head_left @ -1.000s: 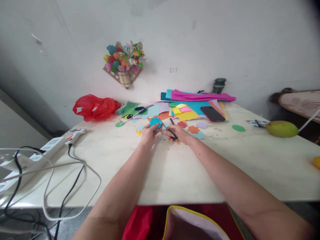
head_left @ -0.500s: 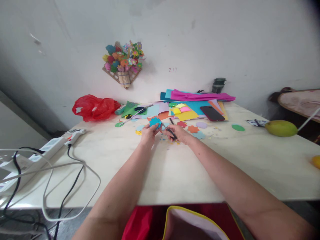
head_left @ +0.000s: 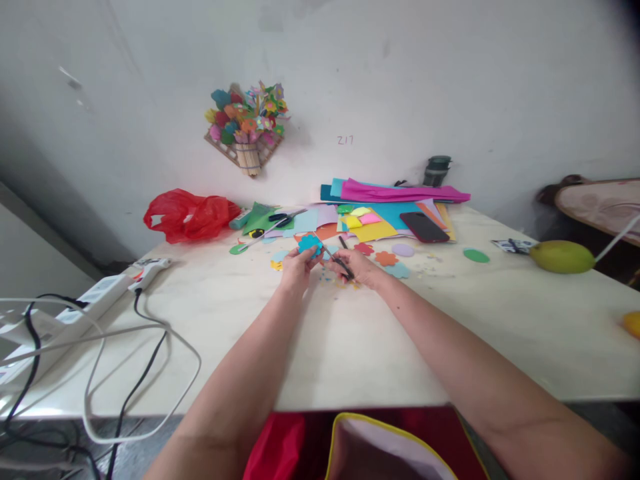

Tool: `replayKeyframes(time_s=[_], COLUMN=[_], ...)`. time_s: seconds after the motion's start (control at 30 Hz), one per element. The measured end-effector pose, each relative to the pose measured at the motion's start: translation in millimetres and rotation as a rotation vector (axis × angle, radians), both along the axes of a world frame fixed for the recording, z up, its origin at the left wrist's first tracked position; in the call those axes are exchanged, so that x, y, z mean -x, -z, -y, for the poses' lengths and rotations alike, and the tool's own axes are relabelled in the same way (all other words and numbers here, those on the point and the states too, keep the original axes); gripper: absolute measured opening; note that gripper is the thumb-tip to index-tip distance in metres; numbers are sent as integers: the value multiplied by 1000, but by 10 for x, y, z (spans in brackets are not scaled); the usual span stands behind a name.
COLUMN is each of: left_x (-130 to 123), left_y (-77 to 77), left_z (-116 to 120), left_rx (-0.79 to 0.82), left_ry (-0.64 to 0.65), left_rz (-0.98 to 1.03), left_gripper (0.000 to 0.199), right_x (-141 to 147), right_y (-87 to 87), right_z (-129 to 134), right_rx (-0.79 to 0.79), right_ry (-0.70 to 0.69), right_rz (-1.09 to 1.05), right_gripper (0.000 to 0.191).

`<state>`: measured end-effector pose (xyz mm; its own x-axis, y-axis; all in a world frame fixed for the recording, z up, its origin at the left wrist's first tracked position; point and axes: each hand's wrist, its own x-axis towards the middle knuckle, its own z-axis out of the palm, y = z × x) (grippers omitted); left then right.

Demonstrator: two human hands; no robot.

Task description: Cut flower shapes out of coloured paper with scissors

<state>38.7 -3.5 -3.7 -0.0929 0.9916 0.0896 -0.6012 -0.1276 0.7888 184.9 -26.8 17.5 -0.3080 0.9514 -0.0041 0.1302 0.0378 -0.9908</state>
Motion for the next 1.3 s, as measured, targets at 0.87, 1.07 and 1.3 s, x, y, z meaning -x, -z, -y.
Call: replayKeyframes(time_s=[0.87, 1.07, 1.3], left_x=[73, 70, 79], left_y=[23, -6, 39], left_z=[3, 29, 15], left_rx=[-6, 4, 12], left_ry=[70, 118, 113], left_rz=[-109, -142, -237], left_gripper=[25, 29, 31], right_x=[-241, -284, -403], right_y=[22, 151, 113], right_z=[-123, -265, -324], right_rx=[-71, -130, -462], right_ry=[76, 67, 384], right_rz=[107, 96, 956], right_gripper=[30, 41, 37])
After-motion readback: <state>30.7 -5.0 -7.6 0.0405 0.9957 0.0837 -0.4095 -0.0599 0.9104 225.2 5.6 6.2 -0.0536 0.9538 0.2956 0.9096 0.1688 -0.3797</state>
